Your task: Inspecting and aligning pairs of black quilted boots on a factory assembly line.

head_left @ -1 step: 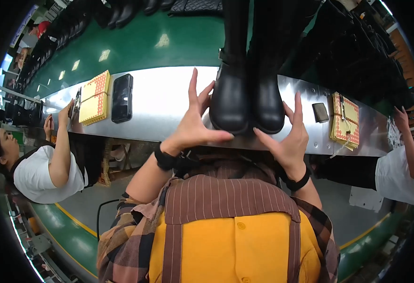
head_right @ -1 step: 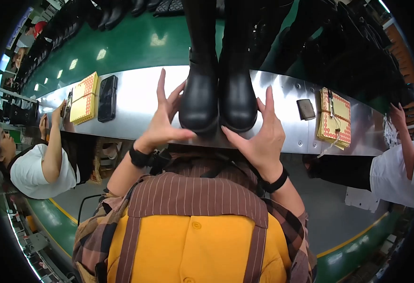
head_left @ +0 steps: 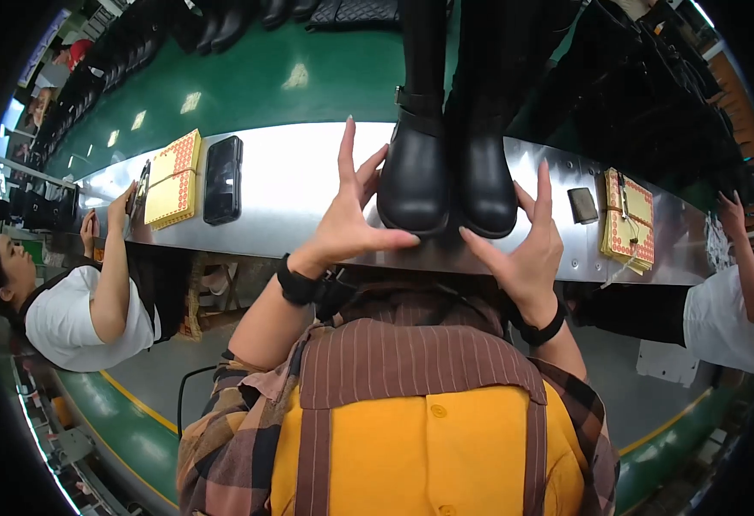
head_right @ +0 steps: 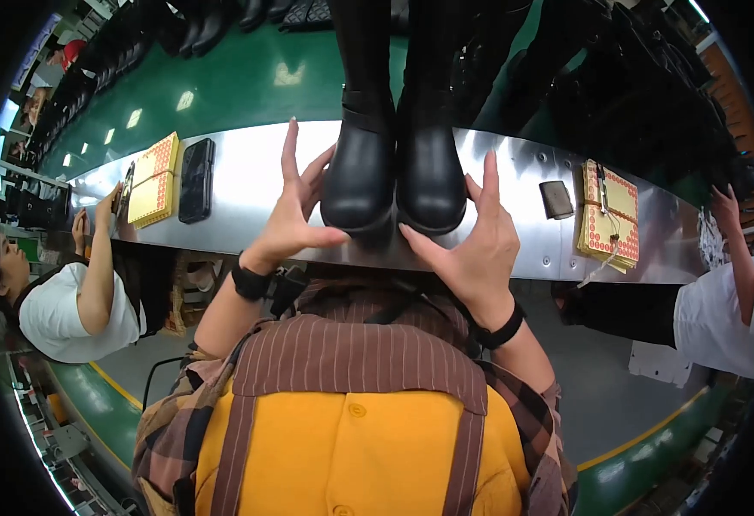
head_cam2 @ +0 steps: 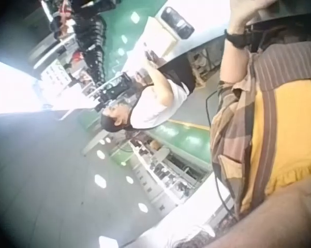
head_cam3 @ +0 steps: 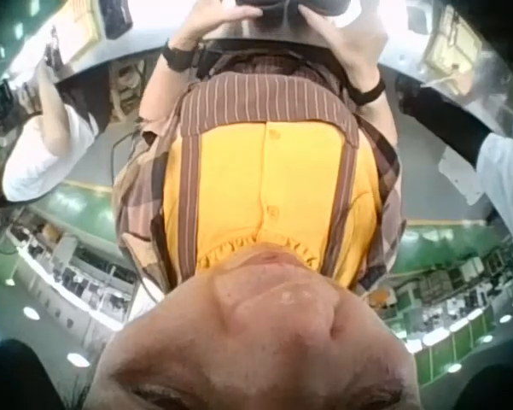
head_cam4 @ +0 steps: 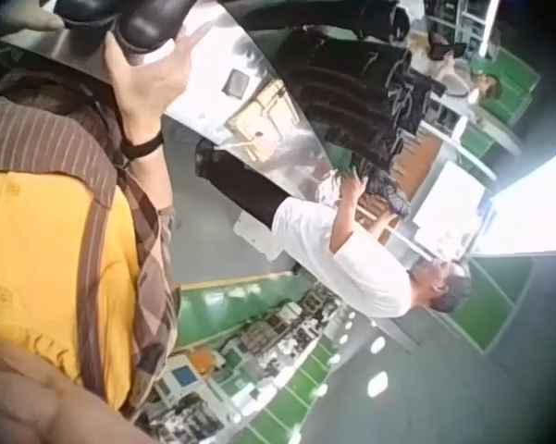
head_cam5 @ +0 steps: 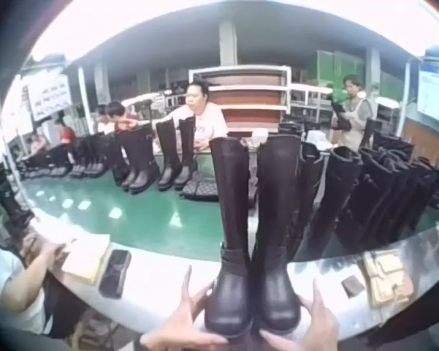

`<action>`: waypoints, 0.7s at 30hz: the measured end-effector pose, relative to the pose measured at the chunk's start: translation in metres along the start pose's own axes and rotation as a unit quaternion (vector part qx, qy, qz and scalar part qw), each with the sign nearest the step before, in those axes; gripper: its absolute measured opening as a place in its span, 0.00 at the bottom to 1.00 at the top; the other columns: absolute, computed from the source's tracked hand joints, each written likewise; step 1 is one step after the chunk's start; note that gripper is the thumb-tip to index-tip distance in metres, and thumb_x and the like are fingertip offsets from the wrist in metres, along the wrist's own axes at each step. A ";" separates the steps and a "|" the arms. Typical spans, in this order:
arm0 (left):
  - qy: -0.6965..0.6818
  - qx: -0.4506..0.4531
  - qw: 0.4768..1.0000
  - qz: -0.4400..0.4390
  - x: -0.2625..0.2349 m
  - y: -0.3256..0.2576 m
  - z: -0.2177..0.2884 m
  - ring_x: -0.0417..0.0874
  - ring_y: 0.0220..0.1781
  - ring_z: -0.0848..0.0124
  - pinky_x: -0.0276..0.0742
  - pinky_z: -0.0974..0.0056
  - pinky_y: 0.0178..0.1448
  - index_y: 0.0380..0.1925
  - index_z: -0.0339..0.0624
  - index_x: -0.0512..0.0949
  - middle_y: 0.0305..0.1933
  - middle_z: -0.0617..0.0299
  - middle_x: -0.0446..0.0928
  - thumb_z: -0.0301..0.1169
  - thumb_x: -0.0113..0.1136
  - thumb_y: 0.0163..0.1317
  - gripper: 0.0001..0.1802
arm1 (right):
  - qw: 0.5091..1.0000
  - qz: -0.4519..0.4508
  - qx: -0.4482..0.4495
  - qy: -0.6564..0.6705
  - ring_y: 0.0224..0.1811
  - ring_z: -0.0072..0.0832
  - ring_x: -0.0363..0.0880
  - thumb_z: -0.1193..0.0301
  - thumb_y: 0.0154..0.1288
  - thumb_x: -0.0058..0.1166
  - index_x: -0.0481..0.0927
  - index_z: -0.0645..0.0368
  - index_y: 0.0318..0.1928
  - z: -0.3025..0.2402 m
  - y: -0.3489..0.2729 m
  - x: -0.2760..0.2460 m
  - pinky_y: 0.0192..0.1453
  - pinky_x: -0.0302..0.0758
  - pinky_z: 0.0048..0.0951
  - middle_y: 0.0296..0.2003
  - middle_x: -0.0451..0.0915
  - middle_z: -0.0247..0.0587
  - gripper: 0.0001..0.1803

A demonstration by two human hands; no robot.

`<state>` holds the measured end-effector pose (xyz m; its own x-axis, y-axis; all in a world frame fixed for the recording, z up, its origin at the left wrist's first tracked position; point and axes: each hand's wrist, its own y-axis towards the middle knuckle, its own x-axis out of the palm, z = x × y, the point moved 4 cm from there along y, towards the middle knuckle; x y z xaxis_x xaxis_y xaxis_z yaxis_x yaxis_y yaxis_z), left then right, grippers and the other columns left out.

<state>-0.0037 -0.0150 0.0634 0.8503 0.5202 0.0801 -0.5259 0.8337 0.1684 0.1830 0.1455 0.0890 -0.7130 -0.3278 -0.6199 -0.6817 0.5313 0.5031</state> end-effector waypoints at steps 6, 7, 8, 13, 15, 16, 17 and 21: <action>0.015 -0.022 0.999 -0.027 -0.009 0.008 0.005 0.60 0.74 0.48 0.51 0.49 0.77 0.73 0.58 0.21 0.73 0.30 0.50 0.39 0.85 0.35 0.83 | 1.000 0.024 0.003 -0.003 0.43 0.44 0.84 0.58 0.42 0.75 0.52 0.65 0.72 -0.019 0.017 -0.003 0.50 0.77 0.35 0.45 0.82 0.55 0.61; 0.019 -0.012 0.999 -0.025 -0.008 0.008 0.003 0.61 0.74 0.48 0.51 0.50 0.77 0.74 0.59 0.22 0.73 0.30 0.50 0.40 0.85 0.34 0.83 | 1.000 0.024 0.001 0.007 0.43 0.44 0.84 0.59 0.43 0.74 0.52 0.64 0.73 -0.018 0.015 -0.003 0.51 0.77 0.35 0.45 0.82 0.55 0.60; 0.022 -0.002 0.999 -0.025 -0.008 0.008 0.002 0.62 0.73 0.48 0.51 0.50 0.77 0.74 0.59 0.22 0.73 0.30 0.51 0.40 0.85 0.33 0.83 | 1.000 0.024 -0.001 0.015 0.44 0.45 0.83 0.60 0.44 0.73 0.52 0.62 0.73 -0.016 0.011 -0.002 0.51 0.77 0.36 0.45 0.82 0.55 0.59; 0.086 0.018 0.995 -0.039 -0.004 0.008 -0.008 0.57 0.76 0.48 0.50 0.50 0.77 0.74 0.55 0.25 0.74 0.31 0.49 0.42 0.86 0.31 0.83 | 0.998 -0.030 0.017 0.043 0.54 0.46 0.79 0.61 0.46 0.72 0.57 0.58 0.70 0.002 -0.013 -0.001 0.58 0.74 0.38 0.56 0.75 0.58 0.52; 0.146 0.047 0.987 -0.057 0.002 0.003 -0.012 0.52 0.77 0.50 0.47 0.49 0.78 0.74 0.48 0.26 0.75 0.37 0.48 0.43 0.86 0.31 0.84 | 0.992 -0.103 0.029 0.064 0.68 0.52 0.66 0.60 0.48 0.71 0.63 0.54 0.66 0.004 -0.020 -0.003 0.67 0.66 0.41 0.65 0.63 0.64 0.46; 0.190 0.045 0.978 -0.072 0.007 0.000 -0.016 0.51 0.78 0.49 0.46 0.49 0.78 0.74 0.47 0.26 0.76 0.38 0.46 0.44 0.86 0.31 0.83 | 0.990 -0.129 0.010 0.049 0.70 0.55 0.61 0.59 0.48 0.72 0.65 0.52 0.65 0.002 -0.022 -0.004 0.69 0.63 0.44 0.67 0.59 0.65 0.44; 0.235 0.060 0.967 -0.079 0.011 -0.004 -0.018 0.49 0.78 0.49 0.46 0.49 0.78 0.74 0.46 0.27 0.77 0.39 0.43 0.45 0.86 0.32 0.83 | 0.989 -0.136 -0.024 0.047 0.72 0.59 0.57 0.57 0.48 0.72 0.68 0.50 0.64 -0.003 -0.021 -0.006 0.71 0.60 0.47 0.69 0.55 0.67 0.43; 0.243 0.071 0.963 -0.088 0.025 -0.012 -0.027 0.46 0.79 0.48 0.46 0.51 0.79 0.74 0.43 0.29 0.78 0.42 0.36 0.42 0.85 0.35 0.80 | 0.993 -0.118 -0.014 0.023 0.70 0.57 0.57 0.54 0.46 0.73 0.69 0.54 0.66 -0.014 0.007 -0.006 0.71 0.59 0.47 0.67 0.57 0.65 0.46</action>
<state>0.0236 -0.0070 0.0369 0.7974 0.4273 -0.4260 -0.3368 0.9010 0.2733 0.1799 0.1399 0.1047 -0.5398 -0.4753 -0.6948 -0.8341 0.4134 0.3652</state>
